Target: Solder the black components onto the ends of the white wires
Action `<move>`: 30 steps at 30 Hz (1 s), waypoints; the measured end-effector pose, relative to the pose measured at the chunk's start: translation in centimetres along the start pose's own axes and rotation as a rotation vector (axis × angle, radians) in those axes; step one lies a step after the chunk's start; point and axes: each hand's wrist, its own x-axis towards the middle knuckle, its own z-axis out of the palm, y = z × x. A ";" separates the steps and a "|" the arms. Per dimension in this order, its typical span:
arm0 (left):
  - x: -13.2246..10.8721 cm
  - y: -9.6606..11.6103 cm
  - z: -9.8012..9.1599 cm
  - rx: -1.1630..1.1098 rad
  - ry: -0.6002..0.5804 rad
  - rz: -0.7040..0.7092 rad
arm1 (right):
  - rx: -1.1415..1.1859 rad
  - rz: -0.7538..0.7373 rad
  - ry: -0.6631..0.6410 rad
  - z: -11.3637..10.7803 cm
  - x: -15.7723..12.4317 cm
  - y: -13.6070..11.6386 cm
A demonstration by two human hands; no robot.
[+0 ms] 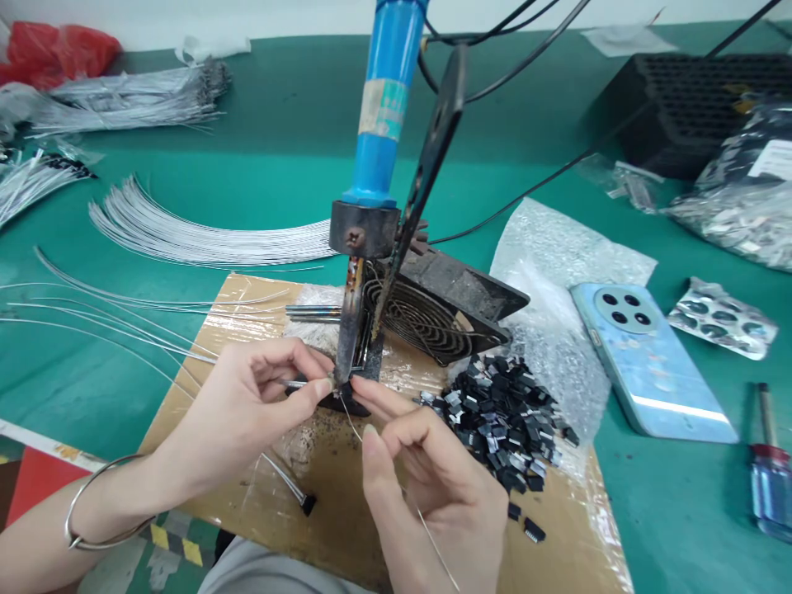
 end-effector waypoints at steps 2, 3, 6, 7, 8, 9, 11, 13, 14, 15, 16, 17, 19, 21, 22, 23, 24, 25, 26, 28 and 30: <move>-0.1 0.1 0.0 0.007 0.002 0.002 | -0.002 0.023 0.030 0.2 -0.1 -0.2; -0.1 0.1 0.0 0.007 0.003 0.003 | -0.002 0.030 0.042 0.3 -0.1 -0.3; -0.3 0.1 0.0 0.000 0.000 0.004 | 0.008 0.023 0.038 0.3 -0.1 -0.2; -0.3 0.1 0.0 -0.001 0.002 0.004 | 0.012 0.015 0.026 0.3 -0.1 -0.2; -0.3 0.0 0.0 -0.003 0.003 0.004 | 0.015 0.009 0.019 0.2 -0.1 -0.2; -0.3 0.0 0.0 -0.004 0.005 0.004 | 0.014 0.008 0.016 0.2 -0.1 -0.2; -0.3 0.0 0.0 -0.009 0.009 -0.001 | 0.009 0.020 0.024 0.2 -0.1 -0.2; -0.2 0.0 0.1 -0.013 0.007 0.000 | 0.005 0.035 0.040 0.3 -0.1 -0.4; -0.2 0.0 0.1 -0.013 0.008 0.001 | 0.007 0.032 0.043 0.4 -0.1 -0.4; -0.2 0.0 0.1 -0.013 0.008 0.004 | 0.008 0.030 0.043 0.4 -0.1 -0.5; -0.1 0.0 0.1 -0.013 0.008 0.006 | 0.007 0.028 0.043 0.5 -0.1 -0.5; -0.1 0.0 0.1 -0.013 0.010 0.006 | 0.004 0.028 0.043 0.5 -0.1 -0.5; -0.1 0.0 0.2 -0.014 0.013 0.002 | -0.009 0.030 0.043 0.4 -0.2 -0.4; -0.1 0.0 0.2 -0.021 0.014 0.001 | -0.024 0.026 0.049 0.4 -0.2 -0.4; -0.1 0.0 0.2 -0.023 0.014 0.000 | -0.029 0.024 0.052 0.4 -0.2 -0.4; -0.2 0.0 0.2 -0.024 0.012 0.002 | -0.032 0.024 0.053 0.4 -0.2 -0.4; -0.2 0.0 0.2 -0.023 0.010 0.005 | -0.035 0.025 0.052 0.4 -0.2 -0.4; -0.3 0.0 0.2 -0.020 0.010 0.006 | -0.037 0.024 0.048 0.4 -0.2 -0.4; -0.3 0.0 0.2 -0.014 0.011 0.006 | -0.037 0.023 0.047 0.5 -0.2 -0.4; -0.4 0.0 0.2 -0.004 0.018 0.002 | -0.034 0.023 0.047 0.5 -0.2 -0.4; -0.4 0.0 0.2 0.003 0.021 -0.006 | -0.031 0.026 0.060 0.6 -0.2 -0.4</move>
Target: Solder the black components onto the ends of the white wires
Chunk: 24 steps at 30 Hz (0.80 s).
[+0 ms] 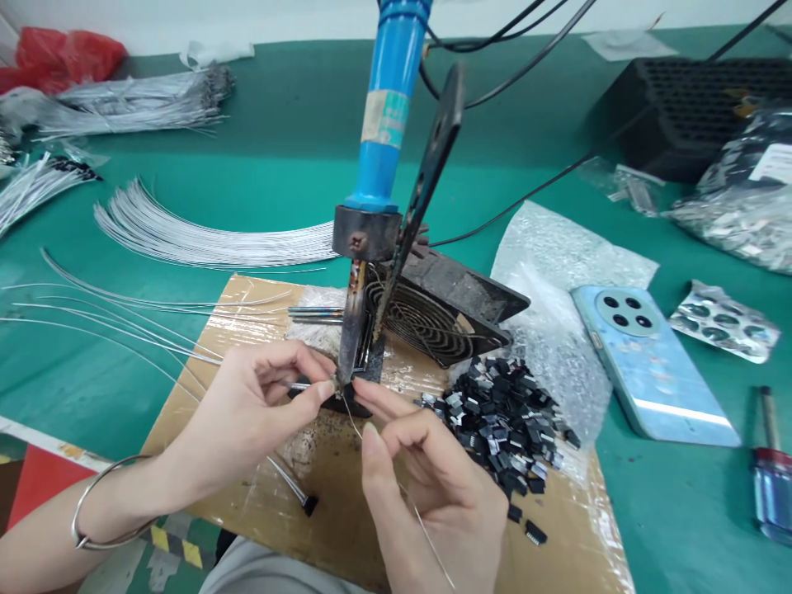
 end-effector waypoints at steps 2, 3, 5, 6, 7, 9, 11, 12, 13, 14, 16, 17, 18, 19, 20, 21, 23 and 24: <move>0.0 0.0 0.0 0.004 -0.001 -0.002 | -0.002 0.007 0.014 0.1 0.0 0.0; 0.0 0.0 0.0 0.006 -0.002 -0.003 | -0.004 0.012 0.019 0.1 -0.1 -0.1; -0.1 0.1 0.0 0.007 -0.001 -0.006 | -0.003 0.022 0.027 0.1 -0.1 -0.1; -0.1 0.1 0.0 0.006 0.000 -0.006 | 0.002 0.029 0.026 0.2 -0.1 -0.1; -0.1 0.1 0.0 0.005 0.000 -0.006 | 0.007 0.034 0.025 0.2 -0.1 -0.1; 0.0 0.1 0.0 0.000 0.001 -0.003 | 0.016 0.037 0.021 0.2 -0.2 -0.1; 0.0 0.0 0.1 -0.001 0.005 -0.001 | 0.016 0.030 0.022 0.2 -0.1 -0.1; 0.0 0.0 0.0 -0.002 0.006 -0.001 | 0.013 0.024 0.022 0.1 -0.1 -0.1; 0.0 0.0 0.0 0.000 0.007 -0.002 | 0.009 0.017 0.019 0.1 -0.1 0.0; 0.0 0.0 0.0 0.003 0.007 -0.003 | 0.006 0.009 0.012 0.1 -0.1 0.0; 0.0 0.0 0.0 0.011 0.009 0.000 | 0.005 -0.005 -0.007 0.0 -0.1 0.1; -0.1 0.0 0.0 0.015 0.011 0.004 | 0.005 -0.012 -0.013 -0.1 -0.1 0.1; -0.1 0.0 0.0 0.018 0.012 0.009 | 0.007 -0.018 -0.017 -0.1 -0.1 0.2; -0.1 0.0 0.0 0.017 0.012 0.013 | 0.011 -0.020 -0.021 -0.1 -0.1 0.2; -0.1 0.0 0.0 0.015 0.013 0.014 | 0.013 -0.019 -0.020 -0.1 -0.1 0.2; -0.2 0.0 0.0 0.013 0.012 0.015 | 0.014 -0.017 -0.016 -0.1 -0.1 0.2; -0.2 0.0 0.0 0.013 0.012 0.010 | 0.015 -0.005 -0.009 0.0 -0.1 0.2; -0.2 0.0 0.0 0.014 0.013 0.008 | 0.017 0.000 -0.004 0.0 -0.1 0.2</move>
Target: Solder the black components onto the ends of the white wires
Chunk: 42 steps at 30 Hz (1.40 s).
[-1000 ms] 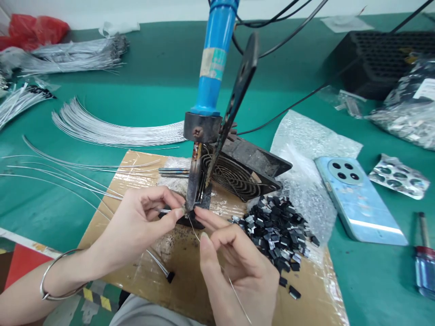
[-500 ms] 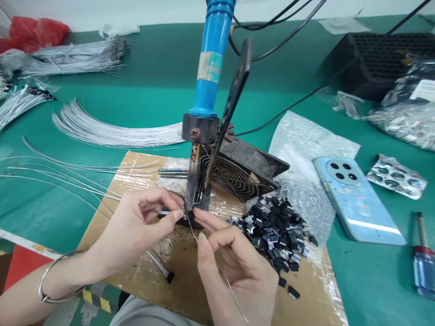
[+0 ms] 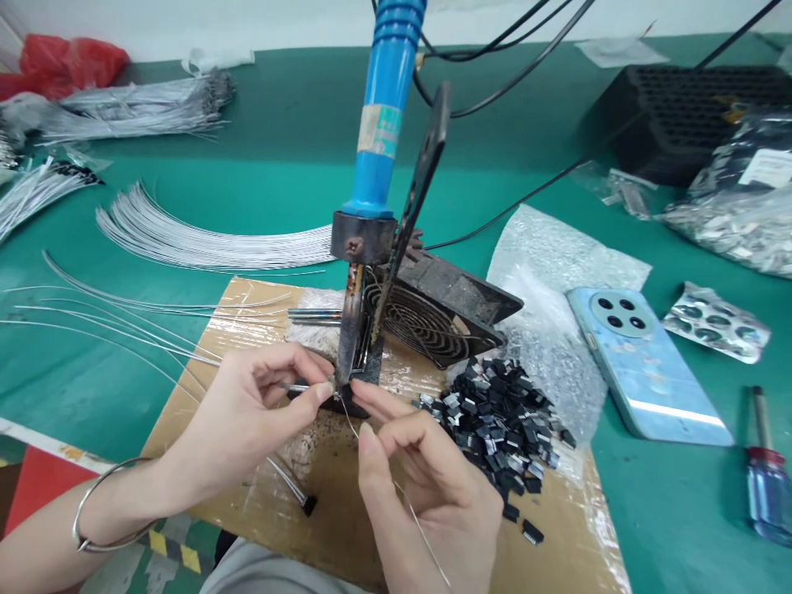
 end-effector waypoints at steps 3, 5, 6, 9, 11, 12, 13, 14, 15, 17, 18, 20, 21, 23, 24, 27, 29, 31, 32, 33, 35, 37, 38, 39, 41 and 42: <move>0.0 0.0 0.0 0.000 0.002 0.001 | 0.013 -0.006 0.013 0.2 0.0 -0.1; 0.0 0.0 0.0 0.000 -0.001 0.004 | 0.021 -0.014 0.014 0.2 0.0 -0.1; 0.0 0.0 0.0 0.000 -0.002 0.005 | 0.021 -0.014 0.012 0.2 0.0 -0.1; 0.0 0.0 0.0 -0.007 0.000 0.008 | 0.001 -0.007 0.008 0.2 0.0 -0.1; 0.0 -0.1 0.0 -0.009 0.003 0.007 | 0.002 -0.004 0.005 0.1 0.0 -0.1; 0.0 -0.1 0.0 -0.007 0.004 0.007 | 0.007 -0.006 0.005 0.1 0.0 -0.1; 0.0 -0.1 0.0 -0.003 0.005 0.007 | 0.013 -0.008 0.004 0.1 0.0 0.0; 0.1 -0.1 0.1 0.000 0.006 0.006 | 0.016 -0.009 0.006 0.1 0.0 0.0; 0.1 -0.1 0.1 0.002 0.008 0.006 | 0.016 -0.011 0.009 0.1 0.0 0.1; 0.1 -0.2 0.1 -0.003 0.010 0.006 | 0.005 -0.011 0.015 0.1 0.0 0.1; 0.1 -0.2 0.2 -0.007 0.009 0.006 | -0.004 -0.010 0.016 0.1 0.0 0.1; 0.2 -0.2 0.2 -0.015 0.005 0.007 | -0.019 -0.010 0.019 0.1 0.0 0.1; 0.2 -0.3 0.2 -0.018 0.002 0.009 | -0.023 -0.009 0.020 0.1 0.0 0.1; 0.1 -0.3 0.1 -0.019 -0.002 0.007 | -0.021 -0.009 0.026 0.2 0.0 0.1; 0.1 -0.3 0.1 -0.021 0.000 0.006 | -0.018 -0.009 0.030 0.2 0.0 0.1; 0.1 -0.4 0.1 -0.024 0.007 0.002 | -0.015 -0.012 0.040 0.3 -0.1 0.1; 0.1 -0.4 0.1 -0.024 0.007 0.004 | -0.015 -0.018 0.044 0.3 -0.1 0.1; 0.1 -0.3 0.2 -0.024 0.007 0.001 | -0.017 -0.024 0.041 0.4 -0.1 0.1; 0.0 -0.3 0.2 -0.024 0.010 0.000 | -0.017 -0.026 0.039 0.3 -0.1 0.1; 0.0 -0.3 0.2 -0.024 0.012 -0.002 | -0.017 -0.026 0.038 0.3 -0.1 0.1; 0.0 -0.2 0.2 -0.029 0.016 -0.004 | -0.018 -0.025 0.032 0.3 -0.1 0.2; 0.0 -0.3 0.2 -0.042 0.015 0.000 | -0.016 -0.027 0.028 0.2 -0.1 0.2; -0.1 -0.3 0.2 -0.050 0.013 0.004 | -0.013 -0.027 0.029 0.2 -0.1 0.2; -0.1 -0.3 0.2 -0.056 0.011 0.011 | -0.008 -0.027 0.030 0.2 -0.1 0.2; -0.1 -0.4 0.2 -0.059 0.005 0.021 | 0.003 -0.025 0.033 0.3 -0.1 0.2; -0.1 -0.5 0.2 -0.059 0.004 0.023 | 0.006 -0.024 0.036 0.3 -0.1 0.2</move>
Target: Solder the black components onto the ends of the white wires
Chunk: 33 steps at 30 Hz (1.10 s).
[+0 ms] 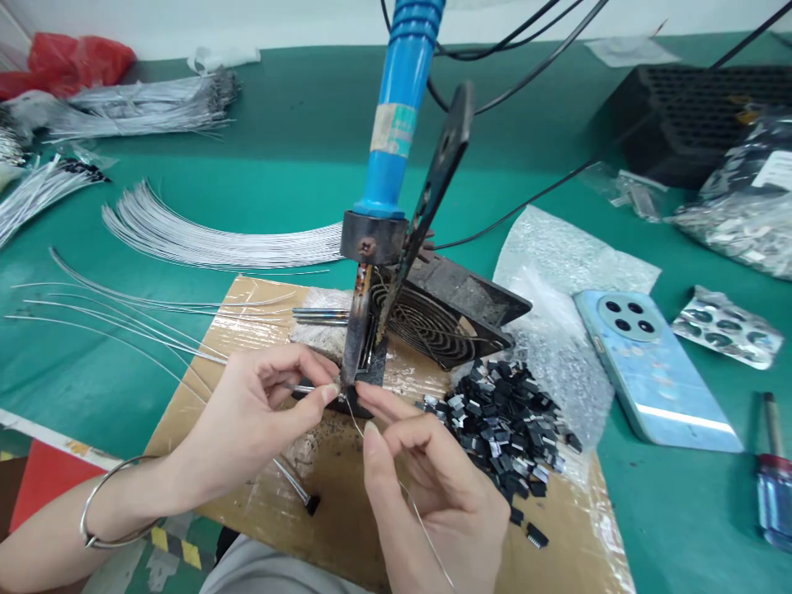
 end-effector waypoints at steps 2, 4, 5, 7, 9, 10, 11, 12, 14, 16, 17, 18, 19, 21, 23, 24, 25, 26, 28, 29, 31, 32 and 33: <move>0.0 0.0 0.0 0.000 0.002 -0.003 | -0.003 0.001 0.005 0.1 0.0 -0.1; 0.1 0.0 0.0 0.003 0.001 -0.002 | -0.008 -0.001 0.012 0.1 0.0 -0.1; 0.1 0.1 0.0 0.006 0.000 0.001 | -0.009 -0.003 0.012 0.2 0.0 -0.1; 0.2 0.1 0.0 0.013 0.000 0.009 | -0.013 -0.012 0.008 0.2 0.0 -0.1; 0.2 0.1 0.0 0.018 0.006 0.011 | -0.011 -0.024 0.003 0.2 0.0 -0.1; 0.2 0.1 0.0 0.019 0.010 0.009 | -0.009 -0.028 0.001 0.2 0.0 -0.1; 0.1 0.1 0.0 0.019 0.014 0.008 | -0.006 -0.029 0.000 0.2 0.0 -0.1; 0.1 0.1 0.0 0.018 0.015 0.006 | -0.004 -0.029 0.000 0.2 0.0 -0.1; 0.1 0.1 0.0 0.017 0.016 0.004 | -0.010 -0.029 0.002 0.2 -0.1 -0.1; 0.1 0.1 0.0 0.018 0.015 0.003 | -0.020 -0.025 0.005 0.2 -0.1 -0.2; 0.1 0.1 0.0 0.020 0.015 0.001 | -0.022 -0.022 0.003 0.1 -0.1 -0.2; 0.1 0.1 0.0 0.022 0.013 0.001 | -0.023 -0.019 -0.001 0.1 -0.1 -0.2; 0.1 0.1 0.0 0.025 0.012 0.002 | -0.021 -0.017 -0.004 0.1 -0.1 -0.2; 0.1 0.2 0.0 0.035 0.011 -0.006 | -0.015 -0.017 -0.008 0.1 0.0 -0.1; 0.2 0.2 0.0 0.046 0.014 -0.015 | -0.013 -0.016 -0.008 0.0 0.0 -0.1; 0.2 0.2 0.0 0.050 0.013 -0.018 | -0.014 -0.014 -0.006 0.0 0.0 0.0; 0.2 0.2 0.0 0.048 0.011 -0.019 | -0.017 -0.011 -0.004 0.0 0.1 0.0; 0.2 0.1 0.0 0.045 0.006 -0.017 | -0.021 -0.006 -0.002 0.0 0.1 0.0; 0.2 0.2 0.0 0.032 -0.003 -0.012 | -0.023 0.008 0.001 0.0 0.1 0.0; 0.3 0.2 0.0 0.026 -0.007 -0.012 | -0.024 0.013 0.003 0.0 0.1 0.0; 0.3 0.2 -0.1 0.021 -0.011 -0.013 | -0.026 0.016 -0.002 0.0 0.1 0.0; 0.3 0.3 -0.1 0.020 -0.014 -0.012 | -0.028 0.014 -0.005 -0.1 0.1 0.0; 0.4 0.3 -0.1 0.018 -0.016 -0.010 | -0.029 0.009 -0.007 -0.1 0.2 0.0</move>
